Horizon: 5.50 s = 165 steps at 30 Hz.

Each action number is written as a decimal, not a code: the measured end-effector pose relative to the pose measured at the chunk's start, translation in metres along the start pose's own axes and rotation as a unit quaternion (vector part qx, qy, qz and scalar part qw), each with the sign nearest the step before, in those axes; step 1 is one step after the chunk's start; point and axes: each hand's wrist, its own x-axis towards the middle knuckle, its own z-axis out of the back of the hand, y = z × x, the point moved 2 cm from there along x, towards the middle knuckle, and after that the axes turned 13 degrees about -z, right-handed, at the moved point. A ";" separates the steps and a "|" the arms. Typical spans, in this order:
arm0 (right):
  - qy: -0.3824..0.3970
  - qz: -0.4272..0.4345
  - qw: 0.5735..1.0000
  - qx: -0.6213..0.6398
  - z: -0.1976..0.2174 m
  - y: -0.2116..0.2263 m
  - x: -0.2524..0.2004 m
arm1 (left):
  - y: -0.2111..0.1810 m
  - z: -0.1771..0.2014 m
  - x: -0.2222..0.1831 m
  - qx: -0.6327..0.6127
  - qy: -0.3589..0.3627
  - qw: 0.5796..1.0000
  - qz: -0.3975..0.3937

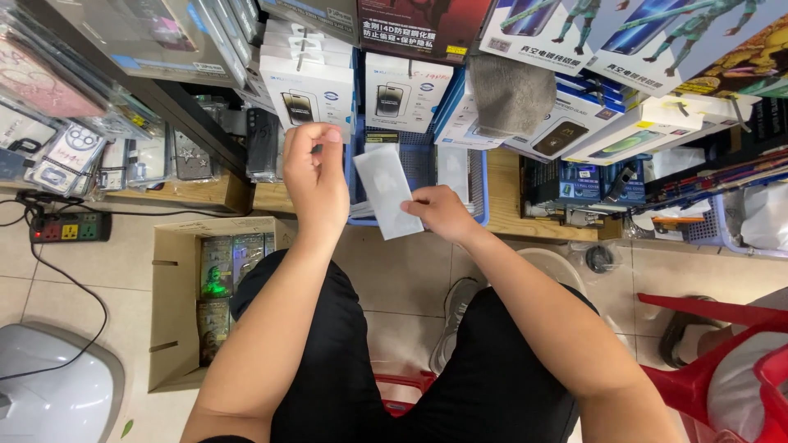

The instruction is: Sorting, inspecting, and organizing mobile phone accessories and devices into boxes.

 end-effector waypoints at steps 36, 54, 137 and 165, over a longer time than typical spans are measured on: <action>-0.185 -0.107 0.947 -0.241 -0.068 0.057 0.083 | 0.012 -0.036 -0.008 -0.042 0.130 0.987 0.079; -0.165 -0.156 0.962 -0.155 -0.085 0.005 0.132 | 0.019 -0.038 -0.008 -0.033 0.144 0.982 0.121; 0.076 0.506 0.852 0.110 0.011 0.128 -0.438 | -0.021 -0.039 -0.073 -0.399 0.191 0.848 0.293; 0.014 0.491 0.859 0.147 0.029 0.126 -0.378 | -0.032 0.044 -0.077 -0.177 0.423 0.889 0.006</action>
